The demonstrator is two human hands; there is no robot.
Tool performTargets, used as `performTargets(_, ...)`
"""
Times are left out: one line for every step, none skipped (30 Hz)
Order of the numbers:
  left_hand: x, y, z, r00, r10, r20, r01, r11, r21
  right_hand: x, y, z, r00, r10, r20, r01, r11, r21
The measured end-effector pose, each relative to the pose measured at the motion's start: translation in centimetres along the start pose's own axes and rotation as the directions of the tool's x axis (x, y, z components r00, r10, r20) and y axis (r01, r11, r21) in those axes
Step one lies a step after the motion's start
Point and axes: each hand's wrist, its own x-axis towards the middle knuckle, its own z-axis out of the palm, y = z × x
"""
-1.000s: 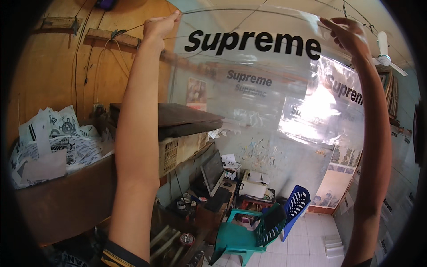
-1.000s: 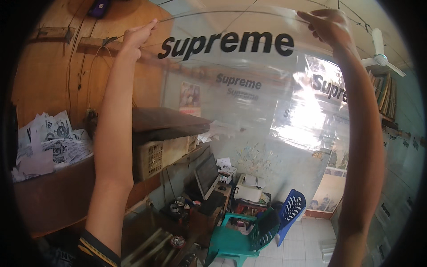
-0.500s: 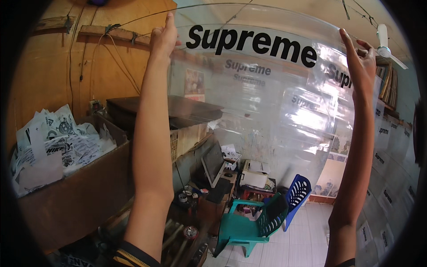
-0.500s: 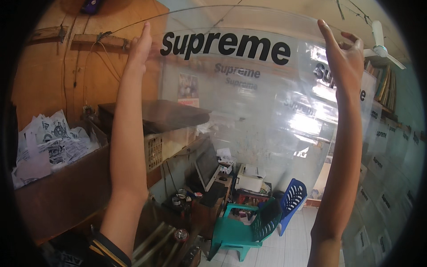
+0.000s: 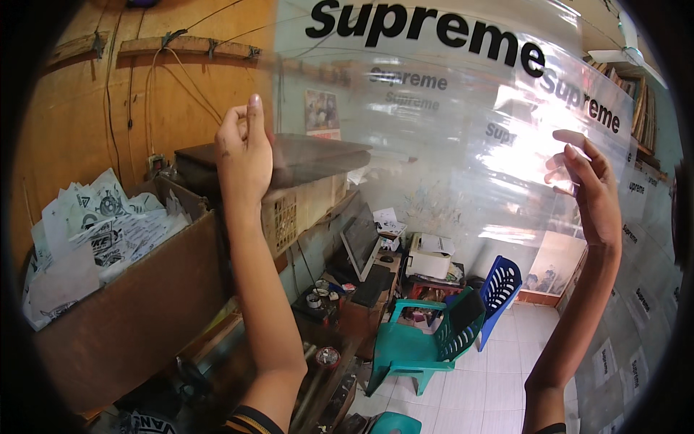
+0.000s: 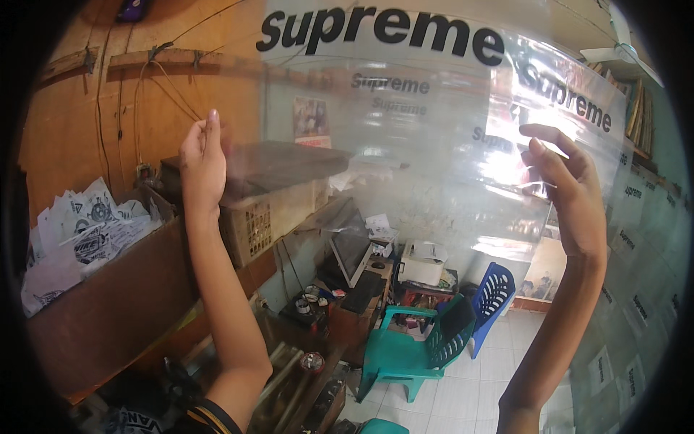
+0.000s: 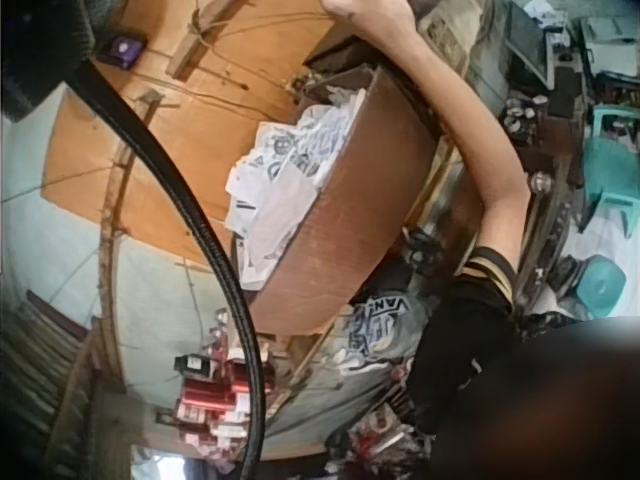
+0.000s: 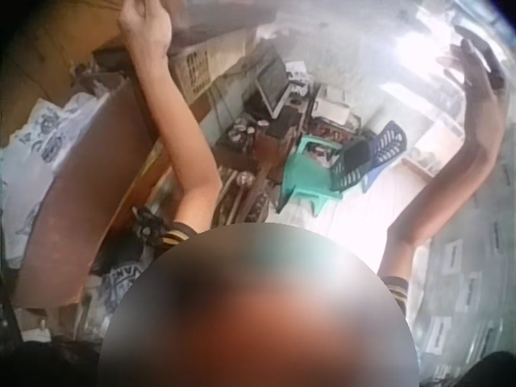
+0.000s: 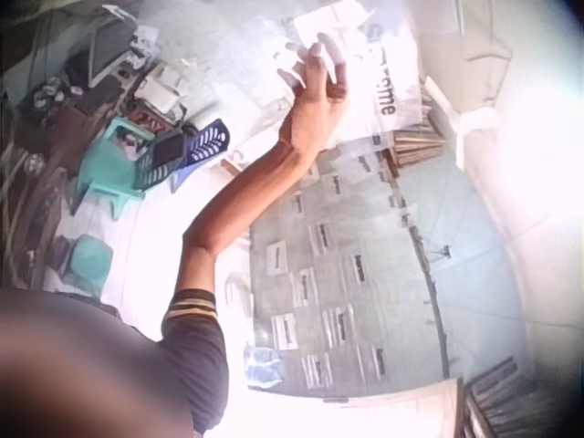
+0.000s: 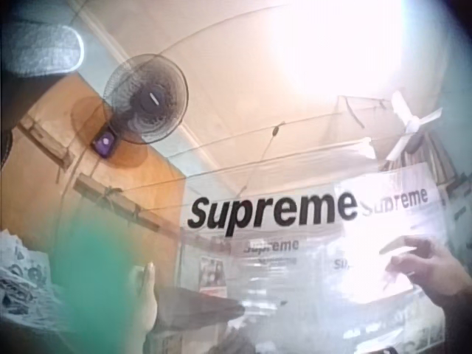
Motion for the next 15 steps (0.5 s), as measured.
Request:
performTargets(-1.0, 0.0, -0.3, 0.999, -0.040, 0.008, 0.040, 0.999, -0.034, 0.1, 0.5, 0.0, 0.998, -0.016, -0.053, 0.018, 0.999, 0.033)
performTargets(-2.0, 0.0, -0.7, 0.999, -0.041, 0.015, 0.042, 0.995, -0.086, 0.1, 1.0, 0.0, 0.989, 0.013, -0.149, -0.006, 0.999, 0.050)
performTargets(-3.0, 0.0, -0.9, 0.996, -0.088, 0.009, 0.088, 0.993, -0.083, 0.1, 1.3, 0.1, 0.995, -0.048, -0.091, 0.055, 0.996, 0.066)
performTargets(-3.9, -0.1, -0.9, 0.996, -0.092, 0.004, 0.092, 0.991, -0.099, 0.1, 1.5, 0.2, 0.994, -0.067, -0.081, 0.073, 0.995, 0.069)
performTargets(-4.9, -0.3, -0.9, 0.988, -0.157, 0.000, 0.156, 0.982, -0.104, 0.0, 1.7, 0.4, 0.994, -0.084, -0.071, 0.089, 0.994, 0.070)
performTargets(-6.1, -0.5, -0.8, 0.984, -0.177, -0.019, 0.169, 0.962, -0.213, -0.3, 1.7, 0.5, 0.993, -0.097, -0.066, 0.101, 0.993, 0.067)
performTargets(-7.5, -0.8, -0.4, 0.966, -0.255, -0.028, 0.234, 0.921, -0.311, -0.5, 1.7, 0.7, 0.988, -0.036, -0.152, 0.039, 0.999, 0.015)
performTargets(-9.1, -1.1, -0.2, 0.934, -0.357, -0.032, 0.314, 0.857, -0.410, -1.0, 1.4, 0.6, 0.996, -0.081, -0.026, 0.081, 0.997, -0.004)
performTargets(-11.1, -1.5, 0.0, 0.915, -0.403, 0.027, 0.364, 0.792, -0.490, -1.5, 1.4, 0.7, 0.993, -0.114, 0.007, 0.114, 0.992, 0.052)
performTargets(-13.3, -2.0, 0.1, 0.882, -0.461, 0.091, 0.428, 0.707, -0.563, -2.0, 1.4, 0.6, 0.988, -0.151, 0.035, 0.147, 0.983, 0.107)
performTargets(-16.1, -2.6, 0.6, 0.853, -0.507, 0.122, 0.475, 0.657, -0.585, -2.7, 1.6, 0.5, 0.983, -0.180, 0.041, 0.172, 0.975, 0.138)
performTargets(-19.8, -3.1, 1.4, 0.859, -0.487, 0.157, 0.471, 0.633, -0.614, -3.6, 1.8, 0.1, 0.977, -0.208, 0.042, 0.198, 0.966, 0.164)
performTargets(-23.9, -3.7, 2.1, 0.789, -0.549, 0.275, 0.593, 0.563, -0.576, -4.5, 2.2, -0.5, 0.969, -0.234, 0.075, 0.215, 0.955, 0.205)
performTargets(-28.4, -4.3, 2.7, 0.767, -0.514, 0.385, 0.637, 0.533, -0.557, -5.4, 2.8, -1.4, 0.975, -0.218, 0.047, 0.202, 0.953, 0.224)
performTargets(-33.5, -4.9, 3.1, 0.647, -0.551, 0.528, 0.762, 0.506, -0.405, -6.8, 3.4, -2.7, 0.978, -0.207, 0.006, 0.202, 0.957, 0.209)
